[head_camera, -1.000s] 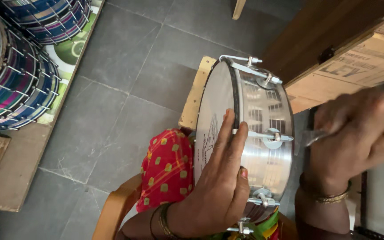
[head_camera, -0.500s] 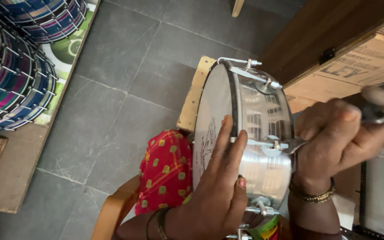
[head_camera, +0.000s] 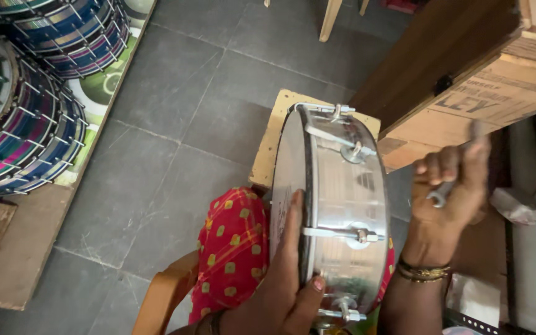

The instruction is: The person tightens and secures the metal lugs around the rim of a snare drum using a small wrench, turning the tool repeatedly on each bolt while holding the drum steady with their other hand.

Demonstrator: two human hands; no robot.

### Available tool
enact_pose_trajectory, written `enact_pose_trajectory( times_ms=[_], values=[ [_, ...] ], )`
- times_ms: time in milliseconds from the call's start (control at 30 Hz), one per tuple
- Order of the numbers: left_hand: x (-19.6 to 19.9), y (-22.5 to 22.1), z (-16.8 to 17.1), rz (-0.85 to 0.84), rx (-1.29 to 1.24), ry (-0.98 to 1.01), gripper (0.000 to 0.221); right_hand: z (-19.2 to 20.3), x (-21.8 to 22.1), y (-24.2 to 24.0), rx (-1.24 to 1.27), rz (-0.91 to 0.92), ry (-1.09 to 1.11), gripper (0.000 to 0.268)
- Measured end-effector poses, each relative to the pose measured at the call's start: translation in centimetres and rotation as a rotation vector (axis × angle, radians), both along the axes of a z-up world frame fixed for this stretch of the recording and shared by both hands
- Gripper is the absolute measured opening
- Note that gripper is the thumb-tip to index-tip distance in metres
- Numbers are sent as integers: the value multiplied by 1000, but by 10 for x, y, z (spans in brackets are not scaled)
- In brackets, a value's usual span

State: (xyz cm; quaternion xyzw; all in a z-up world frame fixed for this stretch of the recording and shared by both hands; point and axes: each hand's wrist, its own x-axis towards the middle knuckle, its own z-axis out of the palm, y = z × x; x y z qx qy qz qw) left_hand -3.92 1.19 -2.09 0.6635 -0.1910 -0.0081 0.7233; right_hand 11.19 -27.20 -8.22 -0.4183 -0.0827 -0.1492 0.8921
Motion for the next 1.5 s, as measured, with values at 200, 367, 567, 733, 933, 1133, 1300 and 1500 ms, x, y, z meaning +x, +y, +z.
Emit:
enact_pose_trajectory(
  times_ms=[200, 367, 567, 733, 933, 1133, 1300, 1500],
  values=[
    [3, 8, 12, -73, -10, 167, 95, -55, -13, 18, -299, -225, 487, 42],
    [15, 4, -21, 10, -41, -44, 95, -101, -37, 25, -477, -122, 743, 40],
    [38, -6, -72, 146, -50, -64, 99, -169, -55, 19, -407, 51, 468, 35],
    [49, -9, -90, 146, -79, 198, 80, -187, -52, 17, -343, 66, 580, 39],
    [53, -14, -107, 147, -221, 429, 74, -177, -63, 25, -280, 84, 642, 41],
    [44, -14, -103, 181, -99, 432, 77, -212, -53, 13, -126, 174, 488, 32],
    [47, -19, -107, 216, 91, 188, 74, -222, -75, -9, 98, 486, 506, 44],
    [91, -31, -107, 211, 30, -193, 72, -201, -44, -24, 207, 689, 581, 62]
  ],
)
